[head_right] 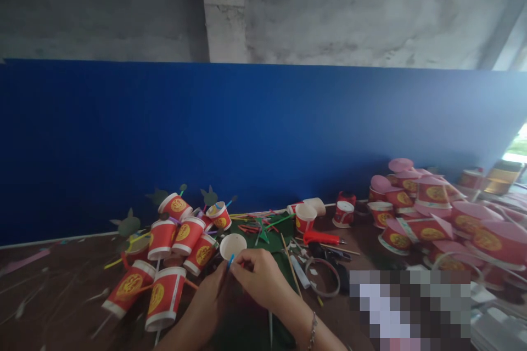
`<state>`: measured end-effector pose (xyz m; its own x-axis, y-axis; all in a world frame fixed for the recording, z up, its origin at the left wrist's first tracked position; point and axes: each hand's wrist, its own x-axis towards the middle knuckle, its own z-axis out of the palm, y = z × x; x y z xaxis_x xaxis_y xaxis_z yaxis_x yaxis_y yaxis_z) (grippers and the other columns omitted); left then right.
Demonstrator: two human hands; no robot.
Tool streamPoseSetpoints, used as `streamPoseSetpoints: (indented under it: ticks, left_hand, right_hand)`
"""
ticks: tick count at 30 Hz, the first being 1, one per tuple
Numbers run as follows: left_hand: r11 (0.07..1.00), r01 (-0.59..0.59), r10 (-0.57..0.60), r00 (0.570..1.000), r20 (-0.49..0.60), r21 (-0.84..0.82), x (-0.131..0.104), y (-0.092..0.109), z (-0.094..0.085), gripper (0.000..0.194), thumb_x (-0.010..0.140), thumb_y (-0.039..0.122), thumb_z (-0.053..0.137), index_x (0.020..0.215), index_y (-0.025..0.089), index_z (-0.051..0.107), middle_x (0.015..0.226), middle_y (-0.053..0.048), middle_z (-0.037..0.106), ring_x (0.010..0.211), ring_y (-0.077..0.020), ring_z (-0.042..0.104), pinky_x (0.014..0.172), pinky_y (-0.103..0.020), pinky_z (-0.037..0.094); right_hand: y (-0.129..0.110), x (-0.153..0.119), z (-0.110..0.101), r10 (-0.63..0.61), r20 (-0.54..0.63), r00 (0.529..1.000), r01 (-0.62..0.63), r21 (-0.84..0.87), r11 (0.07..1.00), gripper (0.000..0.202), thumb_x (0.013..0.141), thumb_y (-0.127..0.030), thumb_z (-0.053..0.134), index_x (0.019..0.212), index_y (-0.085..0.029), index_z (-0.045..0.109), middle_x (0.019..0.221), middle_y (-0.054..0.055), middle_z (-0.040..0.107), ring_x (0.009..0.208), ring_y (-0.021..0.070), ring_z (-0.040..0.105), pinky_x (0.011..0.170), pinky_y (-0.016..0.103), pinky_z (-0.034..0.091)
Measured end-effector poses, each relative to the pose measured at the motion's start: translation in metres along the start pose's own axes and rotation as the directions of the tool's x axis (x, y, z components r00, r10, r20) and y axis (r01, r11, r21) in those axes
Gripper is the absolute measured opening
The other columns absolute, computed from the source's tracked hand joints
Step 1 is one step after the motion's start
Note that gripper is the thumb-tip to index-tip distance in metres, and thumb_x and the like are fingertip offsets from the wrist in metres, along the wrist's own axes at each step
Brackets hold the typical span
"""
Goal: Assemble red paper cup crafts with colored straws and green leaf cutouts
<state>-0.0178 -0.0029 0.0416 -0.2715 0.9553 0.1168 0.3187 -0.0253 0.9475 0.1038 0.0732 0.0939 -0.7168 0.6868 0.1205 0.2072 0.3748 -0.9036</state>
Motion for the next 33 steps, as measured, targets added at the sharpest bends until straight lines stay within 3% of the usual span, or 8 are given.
streamPoseSetpoints:
  ticks: [5,16,26,30,33]
  left_hand:
    - [0.965,-0.023,0.021,1.0,0.01,0.26,-0.003,0.003,-0.002,0.016,0.087,0.02,0.043,0.099,0.017,0.054,0.084,-0.011,0.069,0.074,-0.0218,0.063,0.062,-0.028,0.038]
    - [0.902,-0.048,0.036,0.999,0.037,0.429,-0.004,0.003,-0.001,0.029,0.084,0.016,0.04,0.11,0.011,0.051,0.096,-0.019,0.069,0.087,-0.0291,0.066,0.071,-0.034,0.043]
    - [0.953,-0.057,0.063,0.998,-0.01,0.297,-0.007,0.01,0.0,0.032,0.091,0.021,0.029,0.108,0.014,0.054,0.094,-0.016,0.07,0.082,-0.0242,0.066,0.07,-0.031,0.047]
    - [0.972,-0.079,0.098,0.993,-0.073,0.22,-0.006,0.006,0.003,0.036,0.091,0.026,0.03,0.113,0.014,0.057,0.105,-0.016,0.069,0.093,-0.0233,0.065,0.081,-0.032,0.049]
    - [0.965,-0.089,0.125,0.983,-0.134,0.247,-0.008,-0.006,0.002,0.035,0.086,0.031,0.042,0.111,0.016,0.061,0.11,-0.016,0.068,0.101,-0.026,0.063,0.088,-0.034,0.048]
  right_hand:
    - [0.009,0.003,0.002,0.014,-0.034,0.999,-0.016,-0.053,0.998,0.022,0.078,-0.029,0.053,0.063,-0.016,0.064,0.048,-0.004,0.052,0.043,0.0091,0.047,0.044,0.019,0.03]
    - [-0.001,0.0,0.002,0.105,-0.14,0.985,-0.142,-0.293,0.945,0.033,0.078,-0.04,0.056,0.056,-0.018,0.066,0.042,0.0,0.055,0.043,0.0124,0.05,0.043,0.021,0.027]
    - [-0.007,0.0,0.002,0.077,-0.189,0.979,-0.159,-0.476,0.865,0.034,0.079,-0.042,0.054,0.059,-0.019,0.068,0.054,0.001,0.064,0.05,0.0113,0.05,0.048,0.022,0.024]
    - [-0.005,0.001,0.0,0.053,-0.184,0.981,-0.141,-0.503,0.853,0.03,0.079,-0.042,0.055,0.064,-0.02,0.07,0.062,0.002,0.068,0.056,0.0134,0.055,0.051,0.023,0.025]
    - [-0.004,0.001,-0.001,0.052,-0.161,0.986,-0.124,-0.477,0.87,0.029,0.079,-0.042,0.055,0.068,-0.021,0.071,0.064,0.002,0.069,0.057,0.0135,0.056,0.052,0.022,0.027]
